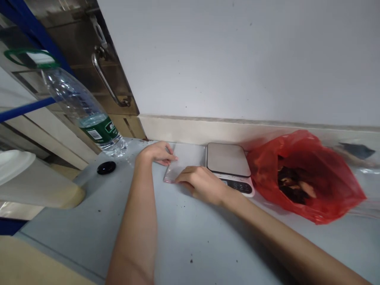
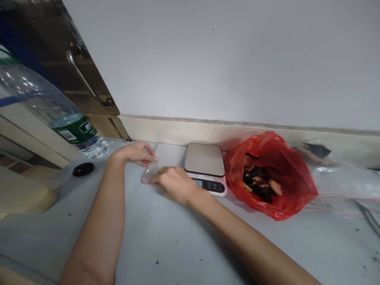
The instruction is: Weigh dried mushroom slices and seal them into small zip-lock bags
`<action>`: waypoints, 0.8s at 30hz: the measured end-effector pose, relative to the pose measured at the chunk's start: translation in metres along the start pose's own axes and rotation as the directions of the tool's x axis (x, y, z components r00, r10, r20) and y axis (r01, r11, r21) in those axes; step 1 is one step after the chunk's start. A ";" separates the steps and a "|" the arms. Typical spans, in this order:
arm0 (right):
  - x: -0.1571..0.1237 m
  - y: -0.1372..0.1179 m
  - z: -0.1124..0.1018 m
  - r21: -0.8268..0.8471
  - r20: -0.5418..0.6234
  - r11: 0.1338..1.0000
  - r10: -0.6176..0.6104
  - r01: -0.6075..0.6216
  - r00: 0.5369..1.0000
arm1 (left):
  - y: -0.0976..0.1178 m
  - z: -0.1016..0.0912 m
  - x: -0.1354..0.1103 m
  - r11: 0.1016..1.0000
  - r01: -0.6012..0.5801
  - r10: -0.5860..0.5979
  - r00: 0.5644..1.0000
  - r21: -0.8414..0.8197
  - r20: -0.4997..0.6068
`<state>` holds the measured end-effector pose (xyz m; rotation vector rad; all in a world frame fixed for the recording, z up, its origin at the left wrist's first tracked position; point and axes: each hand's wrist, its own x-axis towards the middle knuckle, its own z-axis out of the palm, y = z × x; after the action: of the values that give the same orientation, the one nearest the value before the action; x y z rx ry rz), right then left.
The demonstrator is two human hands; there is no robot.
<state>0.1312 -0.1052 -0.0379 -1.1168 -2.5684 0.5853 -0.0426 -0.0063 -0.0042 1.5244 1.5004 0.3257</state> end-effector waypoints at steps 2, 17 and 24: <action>0.001 0.001 0.001 0.013 0.006 1.000 -0.009 0.009 1.000 | 0.001 0.002 0.000 1.000 0.003 -0.003 1.000 0.026 -0.010; -0.006 -0.012 -0.013 -0.271 0.089 0.945 0.212 -0.181 0.973 | 0.022 0.021 0.010 0.837 -0.286 0.253 0.958 0.466 0.135; -0.017 -0.015 -0.017 -0.239 0.118 0.961 0.172 -0.140 0.978 | 0.020 0.036 0.018 0.758 -0.348 0.256 0.937 0.552 0.239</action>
<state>0.1394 -0.1229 -0.0176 -1.4126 -2.7383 0.4198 0.0007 -0.0016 -0.0149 2.2482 1.2860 -0.0951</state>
